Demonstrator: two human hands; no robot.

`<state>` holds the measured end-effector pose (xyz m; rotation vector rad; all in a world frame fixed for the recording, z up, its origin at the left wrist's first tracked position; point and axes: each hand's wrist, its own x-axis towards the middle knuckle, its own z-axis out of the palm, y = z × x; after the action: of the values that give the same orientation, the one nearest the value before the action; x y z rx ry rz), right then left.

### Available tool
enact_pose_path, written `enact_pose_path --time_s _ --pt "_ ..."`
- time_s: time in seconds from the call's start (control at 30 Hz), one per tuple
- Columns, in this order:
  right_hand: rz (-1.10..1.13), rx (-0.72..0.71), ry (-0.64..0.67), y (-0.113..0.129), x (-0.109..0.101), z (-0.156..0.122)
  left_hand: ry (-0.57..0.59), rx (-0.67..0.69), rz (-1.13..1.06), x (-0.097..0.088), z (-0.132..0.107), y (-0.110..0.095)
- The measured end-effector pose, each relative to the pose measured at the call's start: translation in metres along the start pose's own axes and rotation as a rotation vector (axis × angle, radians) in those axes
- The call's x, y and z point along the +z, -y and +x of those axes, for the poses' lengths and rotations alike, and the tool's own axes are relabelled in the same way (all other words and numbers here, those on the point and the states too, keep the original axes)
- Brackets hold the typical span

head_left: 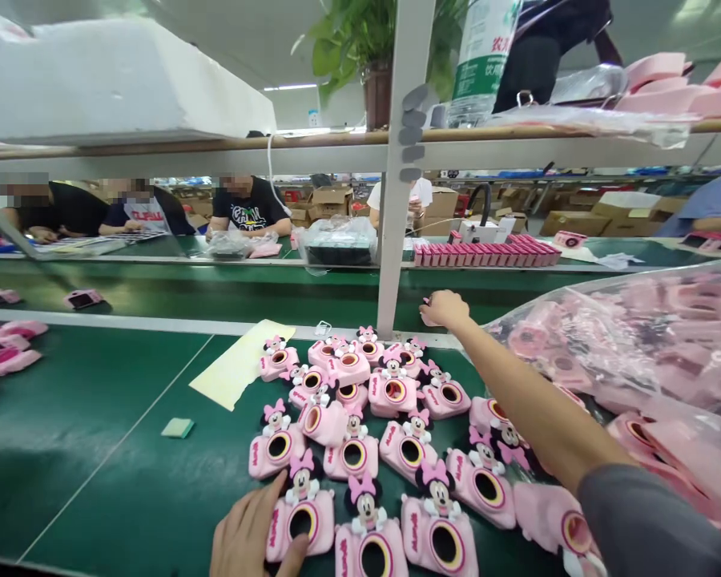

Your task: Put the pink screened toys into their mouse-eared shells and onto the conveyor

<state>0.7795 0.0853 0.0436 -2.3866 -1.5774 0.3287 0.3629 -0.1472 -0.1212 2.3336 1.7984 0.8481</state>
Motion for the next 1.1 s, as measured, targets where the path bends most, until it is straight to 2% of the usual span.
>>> enact_pose_path --time_s 0.1,0.2,0.3,0.4,0.67,0.77,0.87,0.97,1.03,1.1 --pt "0.005 -0.375 0.091 0.041 0.001 -0.058 0.030 0.015 -0.028 -0.004 -0.001 -0.005" --pt "0.000 -0.685 0.220 0.083 0.027 -0.132 0.061 0.032 -0.034 -0.011 -0.001 -0.007" --pt "-0.068 -0.743 0.213 0.109 0.063 -0.194 0.069 0.036 -0.070 -0.020 -0.001 -0.010" --pt "-0.092 -0.696 0.145 0.112 0.085 -0.228 0.064 0.061 -0.124 -0.027 -0.004 -0.010" --pt "0.069 -0.706 0.069 0.085 0.088 -0.262 0.041 0.104 -0.199 -0.027 -0.012 -0.002" --pt "0.138 -0.675 0.027 0.076 0.074 -0.270 0.031 0.105 -0.198 -0.026 -0.011 0.000" --pt "0.169 -0.694 0.061 0.061 0.057 -0.286 0.030 0.111 -0.179 -0.026 -0.009 0.002" --pt "0.186 -0.699 0.043 0.027 0.056 -0.305 0.023 0.122 -0.146 -0.023 -0.008 0.004" --pt "0.212 -0.628 -0.074 -0.010 0.063 -0.312 0.018 0.132 -0.132 -0.020 -0.007 0.005" --pt "0.209 -0.508 -0.251 -0.057 0.069 -0.309 -0.006 0.140 -0.117 -0.017 -0.007 0.005"
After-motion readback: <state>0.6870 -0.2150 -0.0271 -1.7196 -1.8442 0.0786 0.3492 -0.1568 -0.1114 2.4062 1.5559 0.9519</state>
